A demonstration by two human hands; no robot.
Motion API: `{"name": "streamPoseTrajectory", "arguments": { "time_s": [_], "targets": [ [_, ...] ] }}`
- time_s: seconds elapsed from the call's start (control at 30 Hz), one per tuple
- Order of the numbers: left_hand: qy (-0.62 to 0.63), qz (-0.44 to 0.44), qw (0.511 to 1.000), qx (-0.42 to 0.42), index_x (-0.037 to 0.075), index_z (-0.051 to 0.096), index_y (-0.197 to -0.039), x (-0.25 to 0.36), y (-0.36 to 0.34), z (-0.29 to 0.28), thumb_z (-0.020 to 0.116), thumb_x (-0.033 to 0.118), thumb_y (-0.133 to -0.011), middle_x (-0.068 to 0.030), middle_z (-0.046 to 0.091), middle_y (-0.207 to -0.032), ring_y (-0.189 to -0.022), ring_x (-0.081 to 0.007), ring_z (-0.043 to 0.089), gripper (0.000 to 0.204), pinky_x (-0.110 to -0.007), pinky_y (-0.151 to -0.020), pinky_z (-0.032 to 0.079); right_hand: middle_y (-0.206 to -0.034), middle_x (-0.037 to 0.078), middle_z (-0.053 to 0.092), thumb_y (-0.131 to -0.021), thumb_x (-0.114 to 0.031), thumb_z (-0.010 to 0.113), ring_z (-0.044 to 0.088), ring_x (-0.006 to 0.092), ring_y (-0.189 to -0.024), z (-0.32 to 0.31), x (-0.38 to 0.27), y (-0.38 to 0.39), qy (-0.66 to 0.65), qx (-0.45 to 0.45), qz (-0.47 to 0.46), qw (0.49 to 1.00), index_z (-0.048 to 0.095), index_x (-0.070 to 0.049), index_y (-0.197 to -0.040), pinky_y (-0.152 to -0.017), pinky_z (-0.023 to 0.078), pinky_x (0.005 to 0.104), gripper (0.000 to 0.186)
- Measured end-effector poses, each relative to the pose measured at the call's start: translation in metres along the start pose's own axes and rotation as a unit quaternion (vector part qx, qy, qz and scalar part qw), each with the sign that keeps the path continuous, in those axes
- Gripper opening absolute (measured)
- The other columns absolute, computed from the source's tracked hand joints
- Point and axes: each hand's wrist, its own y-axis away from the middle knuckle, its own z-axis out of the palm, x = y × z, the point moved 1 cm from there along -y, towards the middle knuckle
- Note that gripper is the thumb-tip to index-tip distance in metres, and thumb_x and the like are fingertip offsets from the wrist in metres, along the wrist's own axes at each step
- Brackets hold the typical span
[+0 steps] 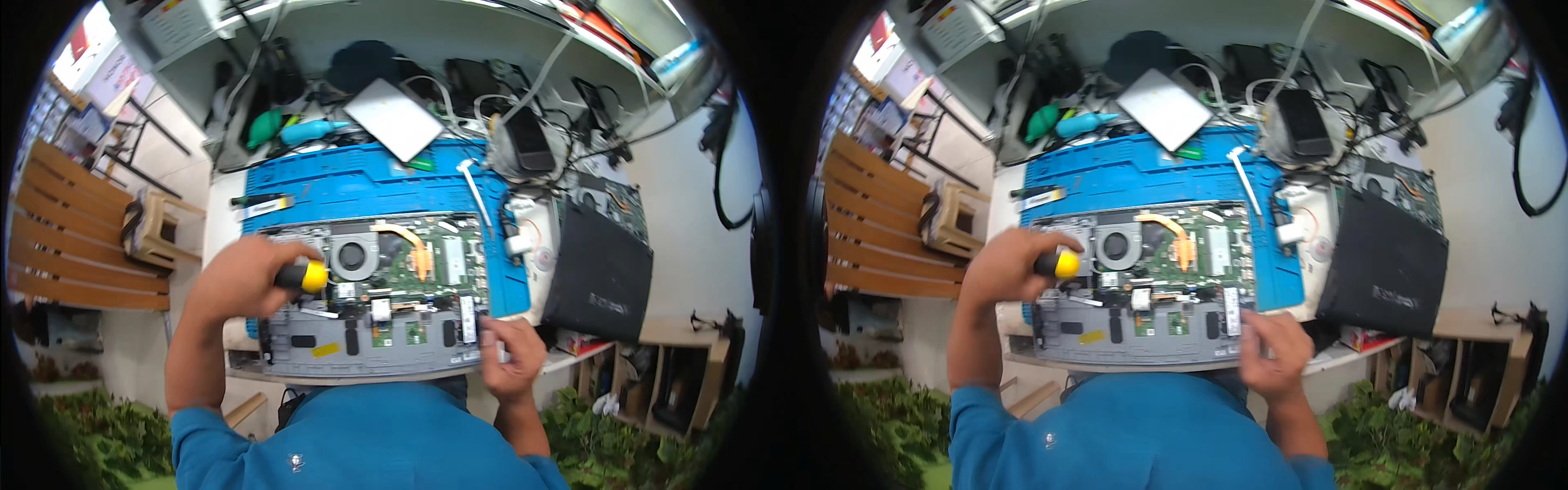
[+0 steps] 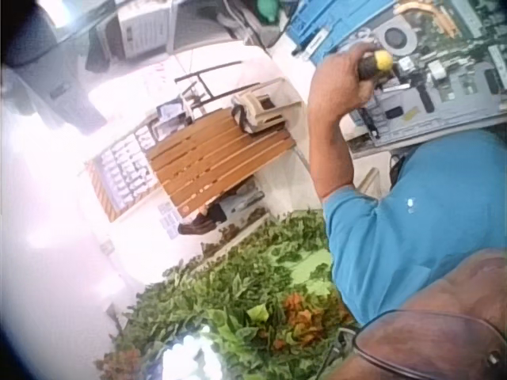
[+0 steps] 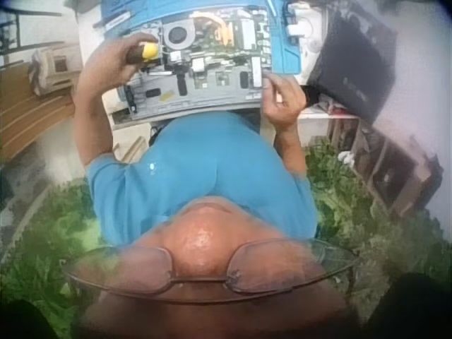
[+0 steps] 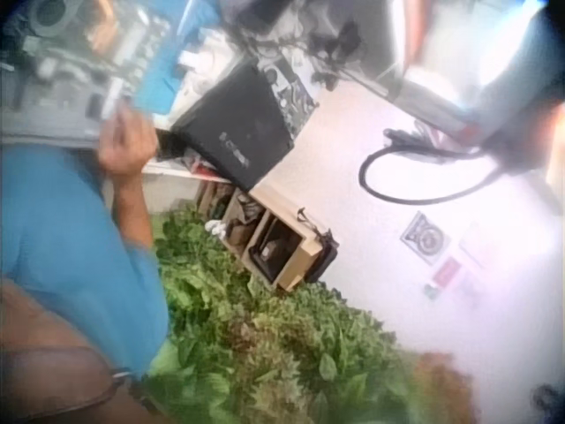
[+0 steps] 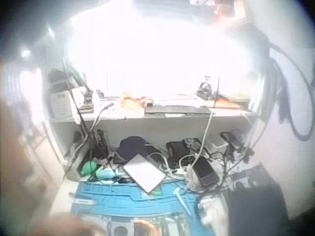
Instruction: The person works on a disassembled laptop on a blue workbench, using a screwdriver to manipulate internal components and a screw. They briefly handle a separate black laptop casing before returning to the main unit. The task involves precise hand movements and tool use within a cluttered workspace.
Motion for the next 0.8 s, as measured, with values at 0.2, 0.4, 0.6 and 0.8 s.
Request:
{"name": "streamPoseTrajectory", "arguments": {
  "time_s": [0.2,0.4,0.6,0.8],
  "targets": [
    [-0.011,0.02,0.988,-0.154,0.023,0.045,-0.17,0.054,0.011,0.027,0.079,0.016,-0.074,-0.0162,0.074,-0.08,-0.072,-0.0414,0.073,0.102,-0.051,-0.065,0.057,-0.15,0.018,0.066,-0.09,-0.024,0.089,0.059,0.0362,-0.146,0.034,-0.046,-0.034,0.003,-0.317,-0.152,0.936,0.065,-0.003,-0.149,-0.123,0.045,0.0559,0.067],
    [-0.052,0.02,0.976,-0.212,0.021,0.042,-0.172,0.063,0.006,0.039,0.08,0.016,-0.076,-0.0161,0.073,-0.078,-0.072,-0.0402,0.073,0.103,-0.051,-0.065,0.057,-0.156,0.02,0.062,-0.098,-0.035,0.083,0.05,0.0348,-0.157,0.048,-0.039,-0.019,0.037,-0.366,-0.173,0.914,0.064,0.002,-0.148,-0.132,0.034,0.0587,0.065],
    [-0.077,0.016,0.977,-0.2,0.023,0.047,-0.169,0.07,0.005,0.044,0.076,0.016,-0.082,-0.0145,0.074,-0.078,-0.072,-0.0386,0.074,0.093,-0.051,-0.065,0.057,-0.147,0.02,0.065,-0.098,-0.037,0.082,0.055,0.0371,-0.15,0.053,-0.039,-0.015,0.05,-0.368,-0.179,0.911,0.067,0.005,-0.144,-0.13,0.037,0.0588,0.063],
    [-0.066,0.026,0.985,-0.161,0.022,0.053,-0.165,0.069,0.008,0.05,0.078,0.016,-0.075,-0.0143,0.074,-0.077,-0.068,-0.0391,0.072,0.094,-0.05,-0.063,0.056,-0.143,0.019,0.065,-0.097,-0.036,0.082,0.056,0.037,-0.146,0.055,-0.041,-0.015,0.044,-0.353,-0.177,0.918,0.068,0.006,-0.139,-0.13,0.038,0.0584,0.061]
  ]
}}
